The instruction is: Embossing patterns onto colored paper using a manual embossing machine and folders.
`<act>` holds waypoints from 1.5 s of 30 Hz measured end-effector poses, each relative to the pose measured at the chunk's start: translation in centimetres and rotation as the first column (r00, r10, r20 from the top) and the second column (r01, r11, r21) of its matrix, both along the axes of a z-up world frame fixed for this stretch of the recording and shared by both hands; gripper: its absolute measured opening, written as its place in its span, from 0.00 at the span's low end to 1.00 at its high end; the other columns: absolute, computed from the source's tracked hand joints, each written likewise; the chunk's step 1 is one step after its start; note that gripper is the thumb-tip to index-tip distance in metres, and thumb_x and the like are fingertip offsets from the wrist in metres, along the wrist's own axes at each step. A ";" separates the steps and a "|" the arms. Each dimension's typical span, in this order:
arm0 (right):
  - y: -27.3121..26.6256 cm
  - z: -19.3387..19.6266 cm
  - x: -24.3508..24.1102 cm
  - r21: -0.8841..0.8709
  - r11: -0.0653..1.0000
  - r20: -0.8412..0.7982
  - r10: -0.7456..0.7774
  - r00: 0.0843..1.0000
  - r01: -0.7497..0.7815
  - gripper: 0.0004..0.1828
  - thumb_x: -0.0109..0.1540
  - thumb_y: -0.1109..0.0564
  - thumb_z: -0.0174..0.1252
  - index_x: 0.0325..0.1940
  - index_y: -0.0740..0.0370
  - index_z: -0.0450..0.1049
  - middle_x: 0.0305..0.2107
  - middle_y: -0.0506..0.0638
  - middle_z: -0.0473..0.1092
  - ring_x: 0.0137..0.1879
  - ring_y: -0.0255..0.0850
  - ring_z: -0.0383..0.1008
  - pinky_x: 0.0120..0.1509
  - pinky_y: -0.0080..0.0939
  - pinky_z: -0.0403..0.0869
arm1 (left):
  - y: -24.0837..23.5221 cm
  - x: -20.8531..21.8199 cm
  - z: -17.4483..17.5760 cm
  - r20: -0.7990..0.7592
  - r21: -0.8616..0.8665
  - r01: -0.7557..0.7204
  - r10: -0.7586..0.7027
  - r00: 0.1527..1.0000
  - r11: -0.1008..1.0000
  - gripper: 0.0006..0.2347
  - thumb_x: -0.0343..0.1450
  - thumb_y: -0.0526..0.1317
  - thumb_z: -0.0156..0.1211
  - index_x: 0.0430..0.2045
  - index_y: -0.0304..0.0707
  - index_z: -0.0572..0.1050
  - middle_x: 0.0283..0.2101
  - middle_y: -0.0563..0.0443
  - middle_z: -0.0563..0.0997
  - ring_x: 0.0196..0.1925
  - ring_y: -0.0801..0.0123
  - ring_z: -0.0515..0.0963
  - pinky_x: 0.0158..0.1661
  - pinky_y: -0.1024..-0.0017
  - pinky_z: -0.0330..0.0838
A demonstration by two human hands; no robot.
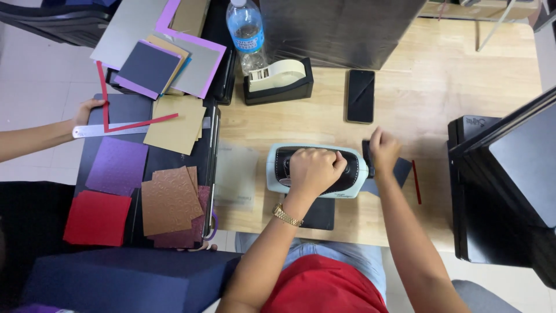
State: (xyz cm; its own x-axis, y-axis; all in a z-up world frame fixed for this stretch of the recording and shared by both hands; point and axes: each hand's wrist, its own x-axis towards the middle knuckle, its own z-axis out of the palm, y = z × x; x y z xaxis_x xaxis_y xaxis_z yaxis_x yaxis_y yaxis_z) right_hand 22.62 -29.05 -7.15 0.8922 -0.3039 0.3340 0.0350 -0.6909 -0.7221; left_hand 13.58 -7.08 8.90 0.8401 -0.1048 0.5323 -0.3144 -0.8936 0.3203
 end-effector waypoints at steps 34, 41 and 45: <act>-1.2 9.4 -15.0 -0.172 0.968 0.260 0.225 0.939 -0.185 0.26 0.68 0.67 0.43 0.14 0.63 0.61 0.12 0.52 0.58 0.19 0.43 0.56 0.28 0.46 0.52 | -0.6 -0.2 0.1 0.109 -0.061 -0.050 0.057 0.992 0.997 0.16 0.65 0.40 0.58 0.01 0.45 0.74 0.09 0.57 0.71 0.13 0.65 0.71 0.23 0.68 0.66; -0.7 8.3 -3.5 -0.118 0.991 0.390 0.102 0.915 -0.061 0.29 0.77 0.60 0.44 0.20 0.62 0.67 0.16 0.55 0.63 0.24 0.53 0.64 0.34 0.48 0.60 | -0.4 -0.1 0.2 0.046 -0.055 -0.013 0.015 0.999 0.998 0.15 0.66 0.40 0.57 0.03 0.47 0.74 0.08 0.58 0.69 0.13 0.67 0.71 0.24 0.70 0.69; 0.5 1.9 -0.2 -0.073 0.994 0.124 0.094 0.988 -0.086 0.27 0.75 0.59 0.49 0.23 0.76 0.70 0.19 0.74 0.66 0.30 0.72 0.68 0.36 0.57 0.63 | -0.4 0.0 0.5 -0.005 -0.004 -0.059 0.059 0.998 0.998 0.12 0.65 0.43 0.56 0.07 0.51 0.78 0.09 0.58 0.73 0.16 0.67 0.78 0.27 0.73 0.74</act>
